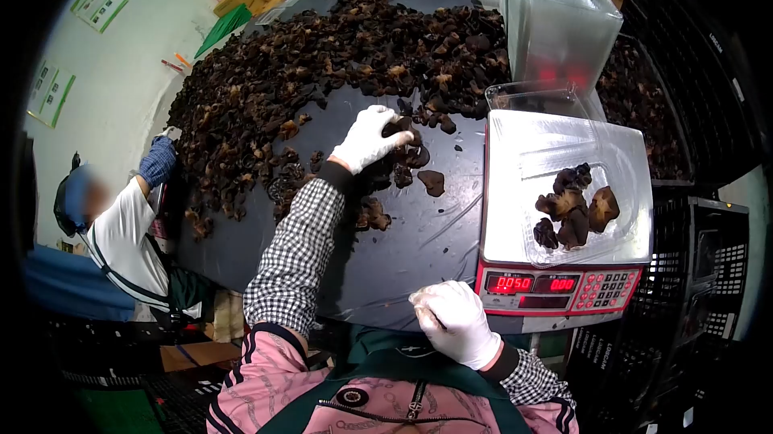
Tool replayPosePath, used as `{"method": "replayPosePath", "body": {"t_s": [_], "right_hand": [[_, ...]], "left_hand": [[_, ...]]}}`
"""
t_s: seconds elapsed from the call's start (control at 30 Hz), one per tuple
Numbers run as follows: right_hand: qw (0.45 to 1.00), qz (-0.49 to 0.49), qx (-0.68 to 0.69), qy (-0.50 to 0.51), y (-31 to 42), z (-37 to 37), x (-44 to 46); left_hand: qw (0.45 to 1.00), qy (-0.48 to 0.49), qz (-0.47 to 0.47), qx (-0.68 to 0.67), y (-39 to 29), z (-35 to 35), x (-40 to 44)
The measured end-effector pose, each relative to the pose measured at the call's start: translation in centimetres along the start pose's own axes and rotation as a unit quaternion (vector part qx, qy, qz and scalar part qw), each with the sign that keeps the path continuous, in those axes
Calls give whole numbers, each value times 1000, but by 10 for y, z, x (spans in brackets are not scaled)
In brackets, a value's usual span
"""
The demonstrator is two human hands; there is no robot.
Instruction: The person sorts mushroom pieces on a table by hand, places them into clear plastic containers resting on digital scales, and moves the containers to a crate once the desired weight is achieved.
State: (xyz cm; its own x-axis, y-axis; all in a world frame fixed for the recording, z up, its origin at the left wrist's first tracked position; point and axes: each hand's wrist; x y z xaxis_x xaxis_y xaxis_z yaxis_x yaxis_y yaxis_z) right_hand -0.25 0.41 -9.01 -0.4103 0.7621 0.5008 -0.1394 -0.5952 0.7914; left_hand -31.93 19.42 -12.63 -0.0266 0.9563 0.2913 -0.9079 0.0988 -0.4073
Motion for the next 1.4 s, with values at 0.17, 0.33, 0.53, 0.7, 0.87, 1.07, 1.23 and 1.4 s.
{"method": "replayPosePath", "body": {"t_s": [0.17, 0.33, 0.53, 0.7, 0.87, 1.07, 1.23, 1.4], "right_hand": [[1000, 9, 4, 6, -2, -4, -2], [1000, 25, 7, 18, 2, -11, -4], [1000, 14, -9, 13, 3, -10, -7], [999, 5, -44, -2, -3, -17, 8], [980, 25, -191, -43, -17, -45, 56], [922, -11, -368, -116, -80, -101, 119], [860, -54, -487, -142, -143, -130, 154], [851, -29, -507, -133, -147, -120, 151]], "left_hand": [[996, 87, -12, -7, -28, 32, -42], [986, 109, -41, 123, -22, 20, -37], [980, 148, -77, 110, -29, 8, -1], [974, 184, -100, 81, -18, 5, 4], [991, 105, -84, 9, -3, 17, -11], [996, 60, -72, -8, 6, 17, -25], [995, 41, -80, 37, 7, 11, -26], [995, 65, -63, 49, 6, 12, -22]]}}
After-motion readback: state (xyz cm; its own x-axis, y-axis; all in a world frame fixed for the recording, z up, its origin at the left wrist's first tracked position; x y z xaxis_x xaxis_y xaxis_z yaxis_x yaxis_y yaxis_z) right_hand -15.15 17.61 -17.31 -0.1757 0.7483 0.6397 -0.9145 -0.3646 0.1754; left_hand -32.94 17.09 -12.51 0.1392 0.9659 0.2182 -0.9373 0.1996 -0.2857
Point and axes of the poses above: each hand's wrist, its own x-axis towards the middle knuckle, its own z-axis out of the back of the hand, y = z × x, and after that the axes turned 11 degrees about -y, right-handed
